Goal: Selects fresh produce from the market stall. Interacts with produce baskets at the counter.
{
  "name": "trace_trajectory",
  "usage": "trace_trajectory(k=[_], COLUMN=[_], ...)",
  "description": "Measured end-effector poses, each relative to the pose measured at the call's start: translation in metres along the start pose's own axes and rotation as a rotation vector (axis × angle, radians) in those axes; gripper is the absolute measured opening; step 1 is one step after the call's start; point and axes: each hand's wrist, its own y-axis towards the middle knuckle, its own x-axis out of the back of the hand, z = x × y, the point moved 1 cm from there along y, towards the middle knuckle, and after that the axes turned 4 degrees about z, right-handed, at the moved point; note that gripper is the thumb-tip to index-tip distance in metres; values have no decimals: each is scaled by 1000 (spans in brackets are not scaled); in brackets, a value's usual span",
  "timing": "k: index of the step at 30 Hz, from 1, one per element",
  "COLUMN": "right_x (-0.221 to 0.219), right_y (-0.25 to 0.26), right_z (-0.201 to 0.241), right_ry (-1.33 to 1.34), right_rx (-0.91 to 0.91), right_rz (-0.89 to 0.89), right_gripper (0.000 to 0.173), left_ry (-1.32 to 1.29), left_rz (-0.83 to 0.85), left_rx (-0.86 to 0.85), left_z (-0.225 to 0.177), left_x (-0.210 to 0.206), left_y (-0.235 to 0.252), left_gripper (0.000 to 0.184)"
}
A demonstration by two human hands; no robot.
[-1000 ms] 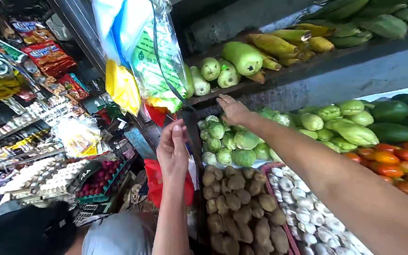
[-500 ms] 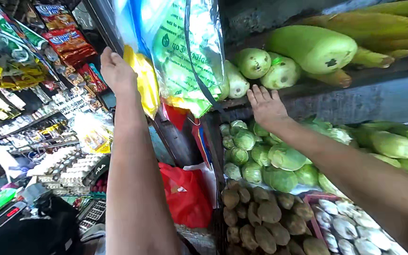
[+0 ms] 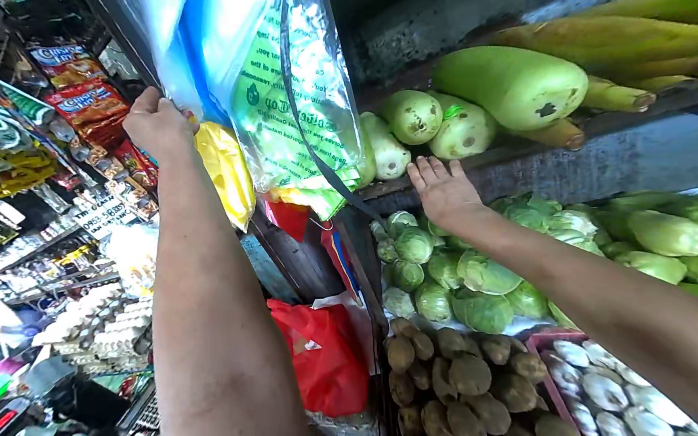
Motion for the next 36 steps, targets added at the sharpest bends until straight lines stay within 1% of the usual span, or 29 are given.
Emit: trace_trajectory(k=[5, 8, 11, 14, 17, 19, 20, 21, 23, 24, 25, 26, 27, 28, 29, 31, 32, 34, 36], right_x=[4, 2, 1, 2, 8, 15, 20, 26, 40, 50, 61, 69, 73, 72, 68, 65, 65, 66, 67], right_y=[1, 1, 2, 1, 1, 3, 4, 0, -35, -66, -102, -138, -171, -201, -228, -269, -287, -321, -358], right_z=[-1, 1, 0, -1, -4, -7, -9, -11, -3, 8, 21, 30, 37, 41, 42, 45, 47, 52, 53], right_ry=[-13, -9, 10, 23, 31, 90, 163, 269, 595, 854, 1178, 1477, 1697, 1836, 1910, 1955, 1925, 1807, 1694], right_rx=[-14, -11, -1, 1, 4, 16, 30, 44, 60, 33, -8, -12, 23, 65, 85, 7, -23, -42, -27], right_rz=[42, 34, 21, 37, 80, 137, 147, 138, 30, 12, 65, 202, 368, 489, 538, 484, 441, 432, 464], right_gripper=[82, 85, 90, 92, 92, 94, 91, 83, 55, 46, 49, 64, 78, 80, 67, 26, 16, 17, 20], left_ry=[214, 345, 487, 636, 728, 699, 663, 611, 502, 452, 398, 358, 318, 285, 260, 236, 235, 207, 171], left_rz=[-39, -55, 13, 153, 366, 537, 616, 683, 782, 836, 889, 936, 944, 919, 882, 869, 900, 1018, 1154], left_rx=[-54, -75, -172, -300, -369, -385, -405, -415, -410, -401, -394, -392, -403, -421, -433, -431, -424, -373, -258], left_z=[-1, -7, -24, -43, -53, -46, -41, -38, -40, -42, -44, -45, -44, -42, -38, -37, -40, -48, -58], left_x=[1, 8, 15, 11, -3, -12, -15, -14, -4, 3, 10, 18, 26, 33, 41, 60, 72, 99, 134], left_y=[13, 5, -12, -38, -77, -118, -142, -170, -228, -256, -283, -311, -339, -368, -396, -447, -472, -520, -557], left_gripper=[32, 33, 34, 34, 31, 30, 29, 27, 22, 21, 22, 23, 22, 19, 15, 11, 11, 13, 17])
